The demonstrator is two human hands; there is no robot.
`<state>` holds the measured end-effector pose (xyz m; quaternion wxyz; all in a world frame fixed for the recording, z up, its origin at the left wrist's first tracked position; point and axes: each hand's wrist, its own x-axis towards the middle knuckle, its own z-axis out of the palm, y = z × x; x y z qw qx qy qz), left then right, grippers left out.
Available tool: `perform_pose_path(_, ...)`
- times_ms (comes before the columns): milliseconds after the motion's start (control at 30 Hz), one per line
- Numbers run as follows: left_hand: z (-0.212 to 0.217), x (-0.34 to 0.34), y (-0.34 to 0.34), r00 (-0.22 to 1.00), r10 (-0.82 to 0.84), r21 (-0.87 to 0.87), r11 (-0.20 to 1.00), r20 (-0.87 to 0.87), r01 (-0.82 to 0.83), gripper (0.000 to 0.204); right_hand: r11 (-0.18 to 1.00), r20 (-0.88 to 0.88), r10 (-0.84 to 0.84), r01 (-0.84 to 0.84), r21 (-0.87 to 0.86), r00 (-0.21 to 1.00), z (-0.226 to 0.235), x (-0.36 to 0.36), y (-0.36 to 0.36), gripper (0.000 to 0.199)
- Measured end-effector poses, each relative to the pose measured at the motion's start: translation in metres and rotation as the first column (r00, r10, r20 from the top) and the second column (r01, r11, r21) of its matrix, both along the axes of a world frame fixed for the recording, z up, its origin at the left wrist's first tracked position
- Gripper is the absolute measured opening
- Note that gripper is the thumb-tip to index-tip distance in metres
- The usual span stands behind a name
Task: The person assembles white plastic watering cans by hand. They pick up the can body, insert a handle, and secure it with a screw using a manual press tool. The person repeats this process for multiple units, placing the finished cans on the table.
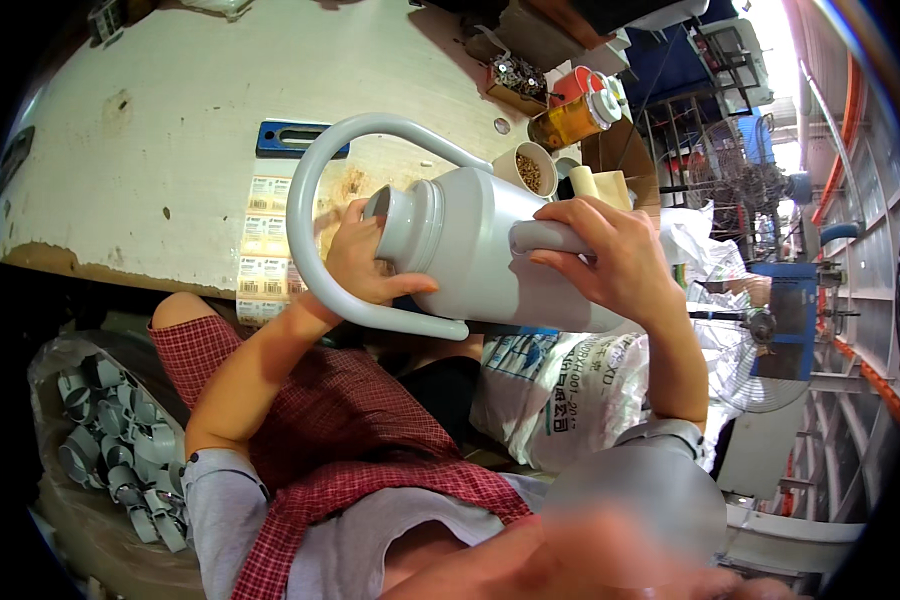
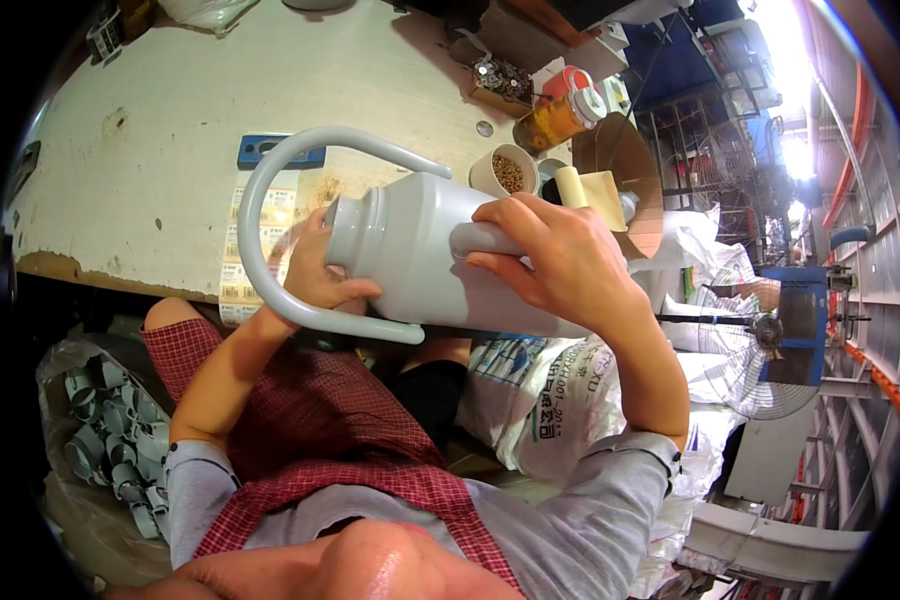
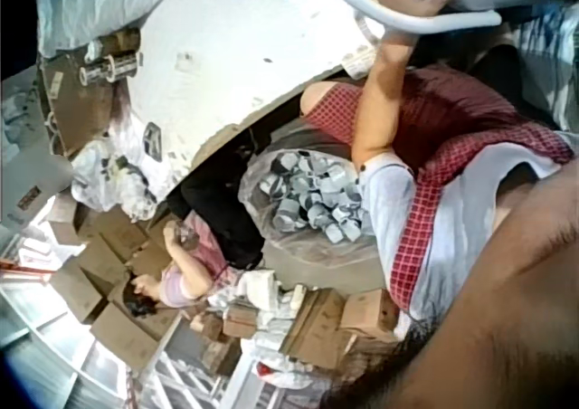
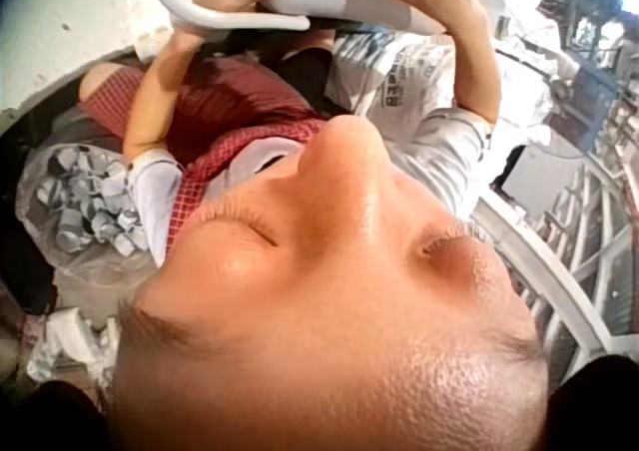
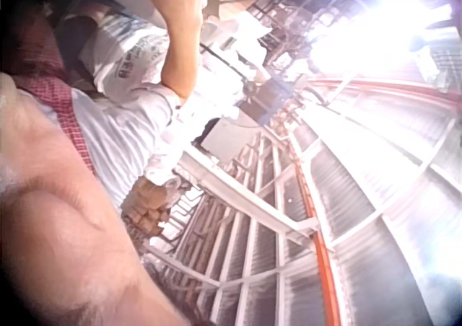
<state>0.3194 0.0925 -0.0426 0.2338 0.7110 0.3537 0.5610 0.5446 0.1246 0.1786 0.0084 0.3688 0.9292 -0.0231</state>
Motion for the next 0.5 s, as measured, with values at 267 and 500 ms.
perform_pose_path(267, -0.006, 0.001, -0.001, 0.998, 0.038, -0.017, 0.999, -0.054, -0.039, 0.07, 0.997, -0.017, -0.042, 0.041, -0.066, 0.999, 0.001, -0.005, -0.001, 0.029)
perform_pose_path(500, 0.002, 0.004, -0.009, 0.995, 0.094, -0.041, 0.995, -0.022, -0.095, 0.069, 0.985, 0.003, -0.113, 0.112, -0.131, 0.994, 0.002, -0.01, -0.004, 0.031)
